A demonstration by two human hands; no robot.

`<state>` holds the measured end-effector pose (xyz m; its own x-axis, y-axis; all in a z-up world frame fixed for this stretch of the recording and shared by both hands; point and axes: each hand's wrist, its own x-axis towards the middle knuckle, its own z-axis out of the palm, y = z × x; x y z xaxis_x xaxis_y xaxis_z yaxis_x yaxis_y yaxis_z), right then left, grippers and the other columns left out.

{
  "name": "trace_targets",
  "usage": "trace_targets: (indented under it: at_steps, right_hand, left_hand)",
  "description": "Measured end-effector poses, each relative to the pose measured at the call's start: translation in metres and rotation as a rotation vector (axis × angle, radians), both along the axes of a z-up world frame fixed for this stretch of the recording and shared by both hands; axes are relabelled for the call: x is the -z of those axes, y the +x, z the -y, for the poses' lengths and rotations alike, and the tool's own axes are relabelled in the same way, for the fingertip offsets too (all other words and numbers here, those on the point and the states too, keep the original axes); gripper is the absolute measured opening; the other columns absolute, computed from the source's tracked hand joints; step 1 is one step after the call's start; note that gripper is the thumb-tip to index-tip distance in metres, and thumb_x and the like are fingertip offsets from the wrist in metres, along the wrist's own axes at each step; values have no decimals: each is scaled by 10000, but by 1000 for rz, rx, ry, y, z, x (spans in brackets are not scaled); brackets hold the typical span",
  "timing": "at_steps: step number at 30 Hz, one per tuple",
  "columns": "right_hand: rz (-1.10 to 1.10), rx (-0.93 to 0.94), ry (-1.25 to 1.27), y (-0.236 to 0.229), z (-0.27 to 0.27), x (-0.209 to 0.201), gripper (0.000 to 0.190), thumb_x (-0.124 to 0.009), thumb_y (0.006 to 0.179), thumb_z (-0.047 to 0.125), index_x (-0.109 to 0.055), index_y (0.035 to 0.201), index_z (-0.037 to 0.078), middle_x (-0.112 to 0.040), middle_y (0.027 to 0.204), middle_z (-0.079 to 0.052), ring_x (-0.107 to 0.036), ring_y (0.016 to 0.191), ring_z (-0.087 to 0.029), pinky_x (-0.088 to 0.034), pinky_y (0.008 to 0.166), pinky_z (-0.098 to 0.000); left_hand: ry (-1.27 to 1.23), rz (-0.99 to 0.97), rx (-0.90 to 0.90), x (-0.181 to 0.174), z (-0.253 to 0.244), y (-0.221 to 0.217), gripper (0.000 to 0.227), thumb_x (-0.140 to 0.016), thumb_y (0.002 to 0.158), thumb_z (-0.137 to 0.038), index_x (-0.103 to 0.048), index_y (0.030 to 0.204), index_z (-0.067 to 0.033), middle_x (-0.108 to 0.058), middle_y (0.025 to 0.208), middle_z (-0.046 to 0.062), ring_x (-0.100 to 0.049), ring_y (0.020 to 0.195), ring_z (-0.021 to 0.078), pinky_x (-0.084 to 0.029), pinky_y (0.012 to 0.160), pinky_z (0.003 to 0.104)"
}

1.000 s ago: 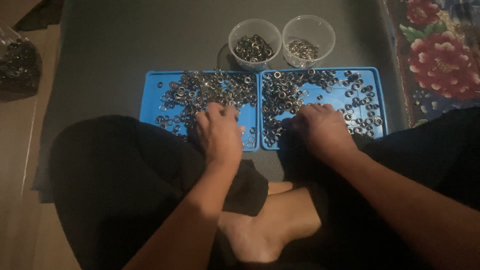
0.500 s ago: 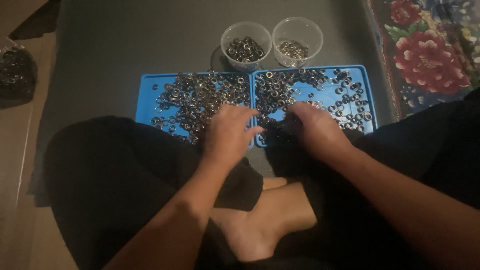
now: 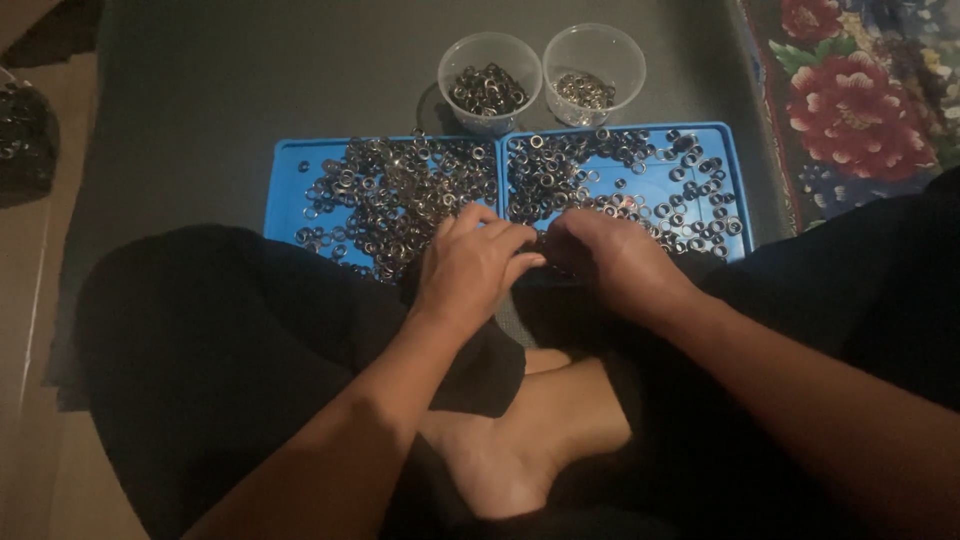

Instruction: Sorting and transferring small metal rings from blue trays into plastic containers while sitting on the floor.

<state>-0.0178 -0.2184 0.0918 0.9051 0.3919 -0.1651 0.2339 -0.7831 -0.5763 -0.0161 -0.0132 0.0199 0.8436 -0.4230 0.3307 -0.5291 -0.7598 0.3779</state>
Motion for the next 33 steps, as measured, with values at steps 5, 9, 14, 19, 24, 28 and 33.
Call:
trace_targets:
  at_steps: [5,9,14,19,24,28,33]
  right_hand:
    - [19,-23,56,1,-2,-4,210,-617,951,-34,-673,1102,101,-763,972,-122,-766,927,-362,-616,835,-494]
    - [53,-52,13,0,-1,-2,191,-631,949,-12,-676,1088,112,-762,961,-106,-769,897,-348,-628,807,-457]
    - [16,85,35,0,-2,-2,201,-682,928,3,-681,1107,95,-764,982,-136,-752,949,-384,-603,843,-514]
    - [24,167,-77,4,5,14,238,-706,911,-7,-670,1120,100,-755,966,-123,-750,960,-348,-599,861,-487]
    - [67,137,-160,13,7,30,202,-695,938,18,-669,1124,93,-745,966,-111,-760,906,-311,-612,818,-425]
    - [183,-62,-268,17,2,30,237,-659,961,-4,-682,1172,100,-743,973,-129,-756,906,-330,-625,793,-430]
    - [154,-95,-338,19,1,28,247,-635,966,-8,-696,1182,94,-731,1005,-142,-759,926,-313,-633,797,-392]
  left_hand:
    - [-19,-40,-9,-10,-5,-3,189,-766,896,-344,-761,1074,-283,-766,916,-53,-609,1101,213,-518,868,408]
    - [-73,-106,-9,1,-4,1,166,-779,876,-374,-763,1022,-297,-777,896,-69,-622,1068,187,-509,904,394]
    - [-184,-192,-73,-10,-3,-2,160,-812,878,-313,-760,991,-212,-774,853,4,-678,984,228,-547,891,420]
    - [-218,-131,-233,11,-4,5,111,-770,903,-241,-707,964,-173,-755,812,13,-715,872,232,-547,865,401]
    - [-310,-338,-470,-5,-4,3,91,-711,893,-113,-675,976,-113,-767,832,157,-759,854,373,-594,794,483]
    - [-266,-485,-661,-1,-9,8,116,-739,906,-255,-697,927,-149,-783,773,69,-784,801,290,-627,696,416]
    - [-243,-510,-665,-4,-9,9,267,-824,855,-357,-731,890,-109,-766,729,79,-781,747,299,-626,617,423]
